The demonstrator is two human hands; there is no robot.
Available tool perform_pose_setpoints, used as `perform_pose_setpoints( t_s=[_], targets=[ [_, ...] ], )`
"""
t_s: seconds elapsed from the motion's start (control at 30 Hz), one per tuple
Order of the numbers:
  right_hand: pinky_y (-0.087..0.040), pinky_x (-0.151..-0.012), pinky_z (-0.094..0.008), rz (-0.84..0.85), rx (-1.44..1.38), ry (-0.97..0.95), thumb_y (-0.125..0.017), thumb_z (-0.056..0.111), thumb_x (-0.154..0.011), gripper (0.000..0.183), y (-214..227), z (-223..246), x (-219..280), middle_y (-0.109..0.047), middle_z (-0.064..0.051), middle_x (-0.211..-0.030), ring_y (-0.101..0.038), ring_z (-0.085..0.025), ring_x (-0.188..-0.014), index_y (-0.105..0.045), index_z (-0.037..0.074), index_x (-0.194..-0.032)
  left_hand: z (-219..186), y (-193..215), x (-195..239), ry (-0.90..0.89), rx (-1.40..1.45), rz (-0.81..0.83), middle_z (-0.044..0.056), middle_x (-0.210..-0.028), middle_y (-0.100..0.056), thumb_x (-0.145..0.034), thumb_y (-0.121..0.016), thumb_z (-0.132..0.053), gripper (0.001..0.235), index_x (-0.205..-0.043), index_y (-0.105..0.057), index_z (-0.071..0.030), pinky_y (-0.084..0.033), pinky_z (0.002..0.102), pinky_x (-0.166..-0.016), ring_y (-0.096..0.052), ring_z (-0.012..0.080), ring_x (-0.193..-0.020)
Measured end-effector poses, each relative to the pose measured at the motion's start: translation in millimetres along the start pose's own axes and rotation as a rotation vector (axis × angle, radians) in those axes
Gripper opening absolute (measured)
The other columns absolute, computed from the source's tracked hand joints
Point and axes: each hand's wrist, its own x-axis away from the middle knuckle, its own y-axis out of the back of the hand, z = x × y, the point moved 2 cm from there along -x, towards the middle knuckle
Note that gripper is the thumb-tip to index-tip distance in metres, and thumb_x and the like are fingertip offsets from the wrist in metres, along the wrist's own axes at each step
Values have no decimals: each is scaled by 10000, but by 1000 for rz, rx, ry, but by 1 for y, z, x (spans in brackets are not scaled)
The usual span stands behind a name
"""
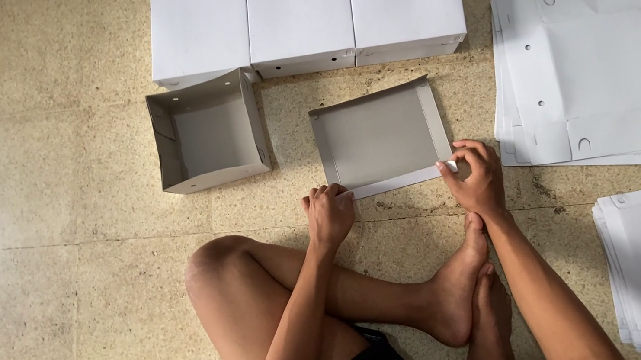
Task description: The person assembles a white cardboard box by folding and interlocking the flaps of a flat sheet. They then place the assembled box next to other finished boxes and begin folding another flat sheet.
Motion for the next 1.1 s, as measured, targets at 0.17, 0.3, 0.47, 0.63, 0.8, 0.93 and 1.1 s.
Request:
perform_pose_setpoints(
  t_s=[0.17, 0.3, 0.47, 0.63, 0.8, 0.93, 1.1],
  targets=[
    [-457, -922, -468, -17, 44, 12, -842, 300, -819, 246, -10, -10, -2, -629, -21, -1120, -638, -307, -1037, -661, 189, -942, -27, 17, -1, -179, -134, -7, 43, -1027, -537, -881, -692, -192, 330, -1196, -598, -204, -395, 424, -972, -527, 246, -1046],
    [-481, -881, -470, 97, 128, 26, -824, 215, -801, 198, -8, 2, -13, -572, -31, -1070, -634, -321, -986, -682, 185, -936, -31, -18, 3, -437, -120, 9, 56, -947, -515, -864, -645, -163, 221, -1082, -604, -172, -468, 390, -802, -566, 260, -913],
    [-463, -638, -375, 34, -221, -48, -734, 203, -869, 161, -49, 48, -48, -500, -59, -748, -554, -258, -654, -602, 121, -909, -50, -8, 1, -321, -50, 18, 84, -922, -513, -926, -581, -265, 168, -958, -566, -101, -460, 411, -771, -572, 301, -912],
    [-405, -494, -248, -183, -510, -168, -415, 326, -1037, 515, -112, 62, -36, -422, 27, -418, -493, -169, -410, -428, 204, -537, -46, -8, -2, -319, -158, 59, 85, -932, -503, -980, -494, -222, 164, -938, -571, -83, -450, 368, -754, -553, 277, -886],
    [-340, -453, -263, -28, -492, -304, -455, 240, -1034, 509, -116, 85, -14, -335, -43, -415, -367, -95, -464, -362, 143, -543, -54, 24, 3, -90, 174, -53, 137, -621, -473, -995, -530, -243, 365, -667, -518, -84, -451, 477, -547, -583, 394, -632],
    [-334, -440, -261, -63, -614, -439, -412, 234, -1051, 533, -122, 74, -18, -370, -5, -390, -377, -137, -411, -393, 133, -529, -71, 11, -23, 13, 769, -203, 42, -467, -396, -1048, -460, -229, 511, -549, -455, -118, -343, 317, -470, -379, 170, -480],
    [-224, -405, -219, -218, -842, -534, -389, 172, -1062, 501, -112, 87, -12, -262, 20, -438, -262, -64, -408, -312, 169, -567, -85, -20, -43, -146, 1497, -481, -37, -540, -212, -1069, -455, -94, 530, -572, -291, -179, -200, 232, -423, -166, 95, -450]
  ],
)
